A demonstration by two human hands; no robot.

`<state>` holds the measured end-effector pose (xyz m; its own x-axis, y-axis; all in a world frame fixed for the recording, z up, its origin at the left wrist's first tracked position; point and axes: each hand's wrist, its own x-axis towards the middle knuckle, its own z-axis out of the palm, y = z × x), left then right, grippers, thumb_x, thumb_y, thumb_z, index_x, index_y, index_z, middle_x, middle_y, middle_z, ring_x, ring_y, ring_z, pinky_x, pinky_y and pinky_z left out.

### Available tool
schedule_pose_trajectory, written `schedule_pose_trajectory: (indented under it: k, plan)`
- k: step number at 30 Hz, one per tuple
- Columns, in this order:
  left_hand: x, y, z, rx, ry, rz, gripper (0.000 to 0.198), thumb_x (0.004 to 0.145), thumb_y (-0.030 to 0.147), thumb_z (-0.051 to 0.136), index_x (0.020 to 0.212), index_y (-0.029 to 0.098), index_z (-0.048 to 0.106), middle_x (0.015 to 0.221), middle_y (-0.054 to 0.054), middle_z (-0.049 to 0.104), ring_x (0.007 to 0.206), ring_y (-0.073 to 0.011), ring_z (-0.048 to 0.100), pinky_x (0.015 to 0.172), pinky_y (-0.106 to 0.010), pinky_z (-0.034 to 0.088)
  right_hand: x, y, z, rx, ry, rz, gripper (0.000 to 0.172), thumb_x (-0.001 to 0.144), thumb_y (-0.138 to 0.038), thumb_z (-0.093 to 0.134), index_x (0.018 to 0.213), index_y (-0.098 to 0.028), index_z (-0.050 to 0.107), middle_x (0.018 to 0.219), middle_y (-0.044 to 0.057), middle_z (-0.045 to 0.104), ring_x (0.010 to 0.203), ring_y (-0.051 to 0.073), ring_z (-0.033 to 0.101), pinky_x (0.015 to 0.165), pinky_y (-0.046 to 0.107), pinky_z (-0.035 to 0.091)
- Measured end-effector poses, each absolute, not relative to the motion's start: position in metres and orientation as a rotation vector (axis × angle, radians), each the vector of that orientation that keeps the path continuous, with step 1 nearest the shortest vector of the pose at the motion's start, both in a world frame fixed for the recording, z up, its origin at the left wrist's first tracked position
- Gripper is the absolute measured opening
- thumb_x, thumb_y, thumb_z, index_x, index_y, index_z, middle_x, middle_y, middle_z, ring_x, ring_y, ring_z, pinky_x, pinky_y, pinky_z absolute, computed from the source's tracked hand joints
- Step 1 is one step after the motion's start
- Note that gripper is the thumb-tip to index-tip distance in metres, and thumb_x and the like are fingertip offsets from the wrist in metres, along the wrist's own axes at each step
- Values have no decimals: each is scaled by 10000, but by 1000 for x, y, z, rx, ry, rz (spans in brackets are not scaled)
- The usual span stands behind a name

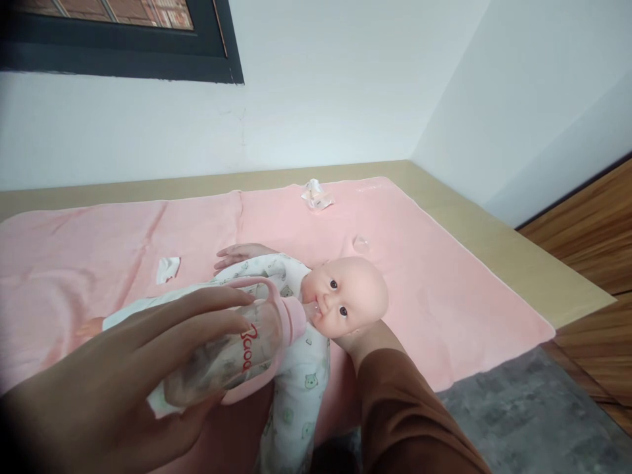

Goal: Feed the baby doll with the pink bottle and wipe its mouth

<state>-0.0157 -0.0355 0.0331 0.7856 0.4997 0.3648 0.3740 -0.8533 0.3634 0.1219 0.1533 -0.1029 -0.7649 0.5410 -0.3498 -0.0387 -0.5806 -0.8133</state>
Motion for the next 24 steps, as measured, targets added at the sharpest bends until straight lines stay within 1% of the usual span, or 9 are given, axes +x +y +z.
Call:
schedule_pose_trajectory:
  k: [2,4,9,11,14,16,20,24]
  plan:
    - [-15,-36,33,2708,676,672,684,820,36,494,1469,215,374,1576,-35,339,1453,-171,335,1231,-290,342,122,155,-106,-810,-1134,2430,354,915,-339,468,1234,-188,506,1169,35,628,1032,139,645,1219,537,307]
    - [-14,-36,33,2709,689,659,678,821,36,491,1465,215,374,1573,-34,340,1455,-167,328,1234,-286,336,122,155,-108,-801,-1111,2434,358,904,-338,490,1226,-182,513,1164,38,629,1037,148,645,1226,544,289]
    - [-14,-36,34,2710,687,681,619,854,63,502,1446,199,385,1559,-48,359,1444,-159,345,1228,-265,335,121,157,-109,-802,-1095,2446,355,903,-341,491,1220,-185,522,1158,42,632,1033,150,644,1214,535,299]
    - [-14,-34,34,2685,692,682,634,831,45,500,1436,198,391,1553,-50,372,1431,-164,372,1211,-267,361,121,157,-110,-811,-1103,2430,335,914,-331,463,1207,-183,531,1155,46,632,1037,142,637,1206,519,309]
    - [-13,-31,36,2655,691,682,667,803,17,481,1428,230,398,1531,-30,415,1394,-157,434,1175,-264,408,122,155,-109,-818,-1118,2416,327,924,-302,440,1214,-178,528,1178,53,626,1032,120,625,1208,509,318]
    - [-12,-28,38,2648,692,678,666,803,24,485,1425,246,399,1515,-28,439,1375,-167,465,1153,-279,442,123,154,-108,-820,-1118,2420,324,925,-295,440,1214,-176,527,1182,55,626,1023,111,621,1216,518,314]
    - [-10,-28,38,2635,701,661,669,793,38,494,1423,244,394,1501,-60,457,1361,-217,492,1100,-336,511,123,154,-107,-816,-1116,2416,334,925,-308,446,1225,-181,522,1196,53,624,1041,113,616,1216,523,318]
    - [-11,-30,37,2675,686,709,681,814,30,493,1446,258,381,1520,-61,438,1373,-221,484,1131,-360,488,123,163,-120,-765,-1185,2408,398,923,-321,460,1293,-178,492,1239,63,615,1082,112,612,1197,489,357]
